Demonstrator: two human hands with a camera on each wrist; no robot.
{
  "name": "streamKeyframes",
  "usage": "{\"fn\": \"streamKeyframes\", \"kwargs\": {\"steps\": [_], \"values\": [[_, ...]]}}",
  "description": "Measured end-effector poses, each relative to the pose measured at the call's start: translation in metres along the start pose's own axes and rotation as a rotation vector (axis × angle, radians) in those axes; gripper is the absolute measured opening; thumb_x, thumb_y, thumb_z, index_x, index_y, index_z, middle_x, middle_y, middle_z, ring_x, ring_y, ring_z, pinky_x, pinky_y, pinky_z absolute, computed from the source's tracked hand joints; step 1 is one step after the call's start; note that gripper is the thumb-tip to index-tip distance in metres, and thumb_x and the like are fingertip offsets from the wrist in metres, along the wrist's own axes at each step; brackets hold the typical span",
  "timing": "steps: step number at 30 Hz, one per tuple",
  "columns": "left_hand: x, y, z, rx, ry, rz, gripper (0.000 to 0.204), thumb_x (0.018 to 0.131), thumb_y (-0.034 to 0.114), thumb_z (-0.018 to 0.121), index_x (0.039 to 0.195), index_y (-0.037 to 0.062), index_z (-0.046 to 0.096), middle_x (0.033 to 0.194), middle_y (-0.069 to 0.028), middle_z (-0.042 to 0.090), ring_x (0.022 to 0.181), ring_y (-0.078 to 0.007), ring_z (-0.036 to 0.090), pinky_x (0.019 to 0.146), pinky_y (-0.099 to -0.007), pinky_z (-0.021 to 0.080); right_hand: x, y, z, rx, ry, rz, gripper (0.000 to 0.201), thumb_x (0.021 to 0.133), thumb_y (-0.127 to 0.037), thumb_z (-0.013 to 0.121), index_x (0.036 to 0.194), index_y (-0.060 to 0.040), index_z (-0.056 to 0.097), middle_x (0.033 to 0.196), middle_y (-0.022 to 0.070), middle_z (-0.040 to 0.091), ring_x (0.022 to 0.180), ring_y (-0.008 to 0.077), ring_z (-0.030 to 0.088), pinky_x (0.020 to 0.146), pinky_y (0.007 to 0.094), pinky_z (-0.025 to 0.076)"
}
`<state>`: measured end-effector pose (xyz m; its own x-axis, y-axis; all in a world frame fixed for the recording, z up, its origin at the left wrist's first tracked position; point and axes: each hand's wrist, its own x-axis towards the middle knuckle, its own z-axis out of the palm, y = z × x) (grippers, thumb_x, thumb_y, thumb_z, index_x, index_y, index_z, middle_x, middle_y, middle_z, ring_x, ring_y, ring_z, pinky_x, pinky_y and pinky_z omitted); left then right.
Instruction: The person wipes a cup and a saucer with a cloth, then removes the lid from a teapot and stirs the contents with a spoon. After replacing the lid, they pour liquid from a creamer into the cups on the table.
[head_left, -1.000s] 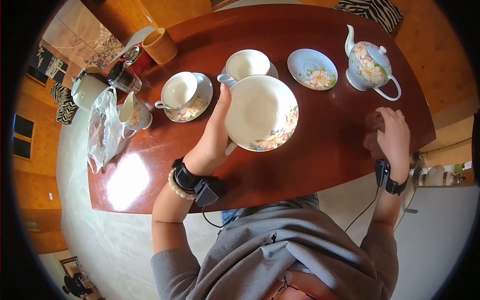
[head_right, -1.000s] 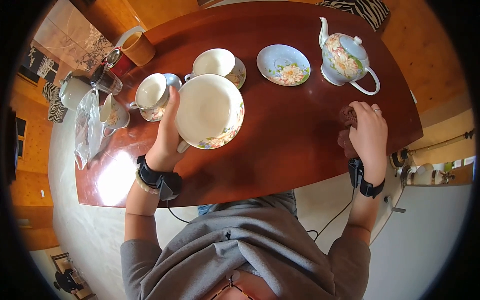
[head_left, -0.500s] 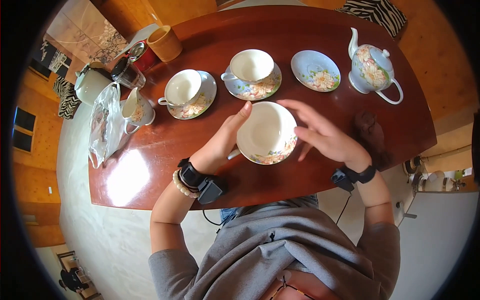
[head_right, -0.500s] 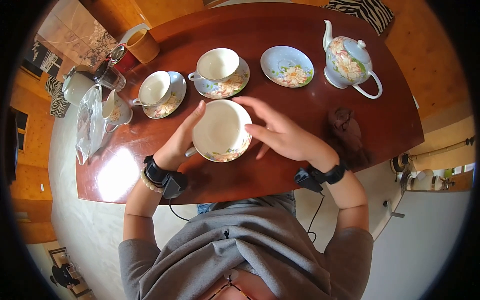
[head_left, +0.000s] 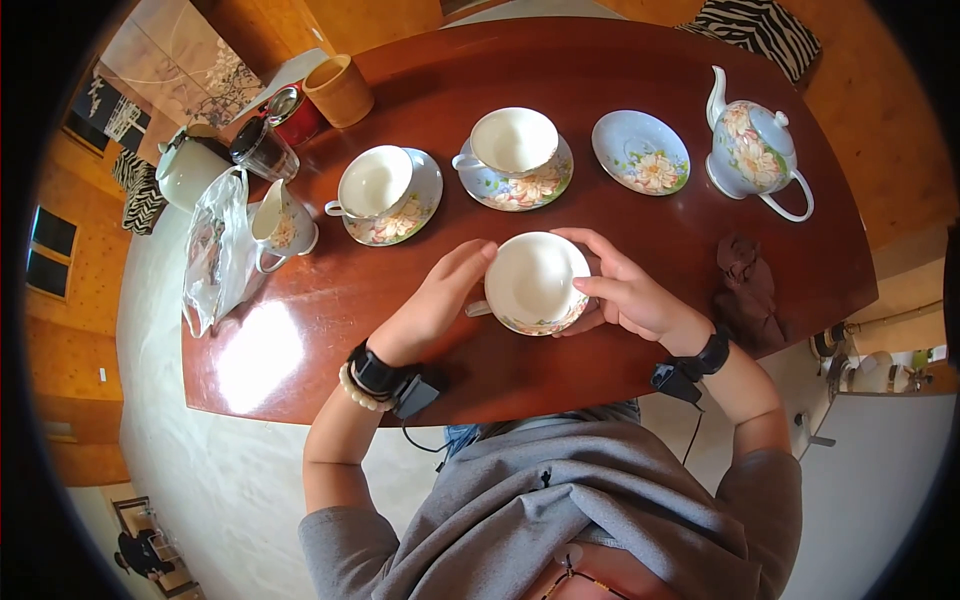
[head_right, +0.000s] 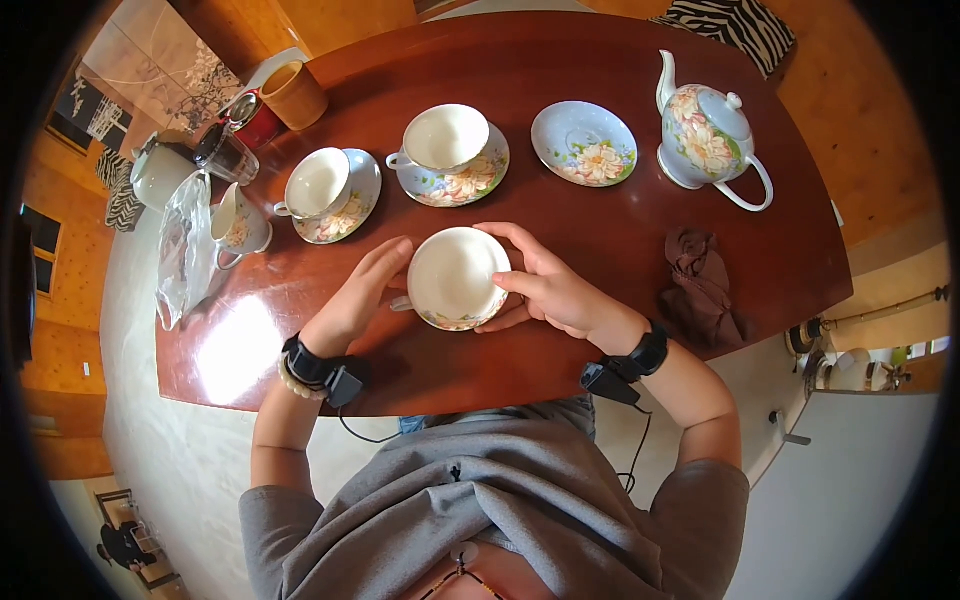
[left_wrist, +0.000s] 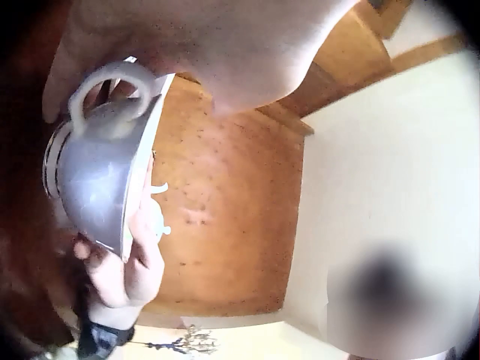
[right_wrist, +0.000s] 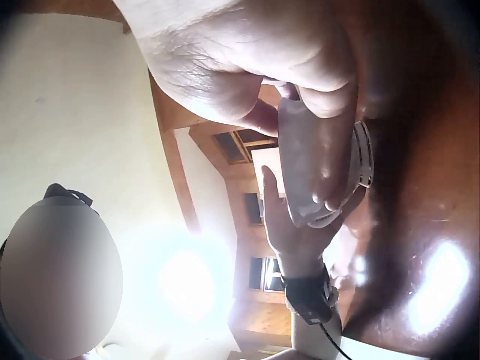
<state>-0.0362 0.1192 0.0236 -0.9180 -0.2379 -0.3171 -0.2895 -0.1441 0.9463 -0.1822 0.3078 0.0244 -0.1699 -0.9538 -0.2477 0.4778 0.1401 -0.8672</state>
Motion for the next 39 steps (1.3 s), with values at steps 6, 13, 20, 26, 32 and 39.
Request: {"fn": "streamKeyframes", "kwargs": {"steps": [6,13,20,26,32,39], "values": [[-0.001,-0.016,0.001,0.2,0.004,0.119,0.028,0.095,0.019,0.048,0.113,-0.0013,0.047,0.096,-0.0071,0.056,0.086,-0.0111,0.053,0.074,-0.0257,0.045,-0.001,0.007,-0.007,0.033,0.0,0.032,0.051,0.092,-0.009,0.044,0.137,-0.0153,0.021,0.131,0.0122,0.036,0.114,0.0264,0.049,0.087,0.0479,0.051],[0.001,-0.02,0.001,0.204,-0.009,0.129,0.023,0.094,0.015,0.048,0.112,0.0,0.047,0.092,-0.0051,0.054,0.082,-0.0105,0.052,0.071,-0.0252,0.045,-0.01,-0.003,-0.012,-0.412,0.069,0.082,0.042,0.096,-0.025,0.04,0.135,-0.0168,0.026,0.124,0.0114,0.041,0.092,0.019,0.057,0.066,0.0329,0.056],[-0.002,-0.023,0.001,0.209,-0.027,0.201,0.023,0.094,0.016,0.048,0.11,0.0003,0.048,0.091,-0.0051,0.053,0.082,-0.0102,0.05,0.071,-0.0245,0.045,-0.001,-0.055,-0.12,-1.812,1.008,-0.15,0.029,0.089,-0.02,0.049,0.099,0.0062,0.046,0.077,0.0247,0.061,0.073,0.042,0.06,0.067,0.0488,0.048],[-0.005,-0.023,-0.003,0.247,-0.045,0.223,0.028,0.095,0.019,0.047,0.114,-0.0009,0.047,0.096,-0.0084,0.056,0.087,-0.0137,0.052,0.078,-0.0277,0.044,0.023,-0.068,-0.159,-1.219,0.939,0.228,0.023,0.092,-0.014,0.044,0.099,0.0042,0.032,0.073,0.0223,0.058,0.048,0.027,0.059,0.041,0.0346,0.049],[-0.008,-0.019,-0.002,0.266,-0.02,0.199,0.034,0.095,0.023,0.046,0.117,-0.0028,0.046,0.103,-0.0131,0.057,0.094,-0.018,0.054,0.083,-0.0306,0.043,0.025,-0.054,-0.173,-0.729,0.899,0.036,0.027,0.09,-0.009,0.045,0.106,0.0113,0.037,0.081,0.0191,0.058,0.056,0.0219,0.063,0.046,0.0268,0.054],[-0.013,-0.004,-0.013,0.638,0.052,0.234,0.037,0.093,0.024,0.048,0.118,-0.0041,0.048,0.108,-0.0217,0.055,0.1,-0.0294,0.055,0.087,-0.0332,0.043,-0.013,-0.063,-0.13,-0.38,0.782,-0.142,0.023,0.09,-0.013,0.045,0.099,0.0086,0.045,0.083,0.016,0.056,0.064,0.0202,0.062,0.056,0.0268,0.055]]}}
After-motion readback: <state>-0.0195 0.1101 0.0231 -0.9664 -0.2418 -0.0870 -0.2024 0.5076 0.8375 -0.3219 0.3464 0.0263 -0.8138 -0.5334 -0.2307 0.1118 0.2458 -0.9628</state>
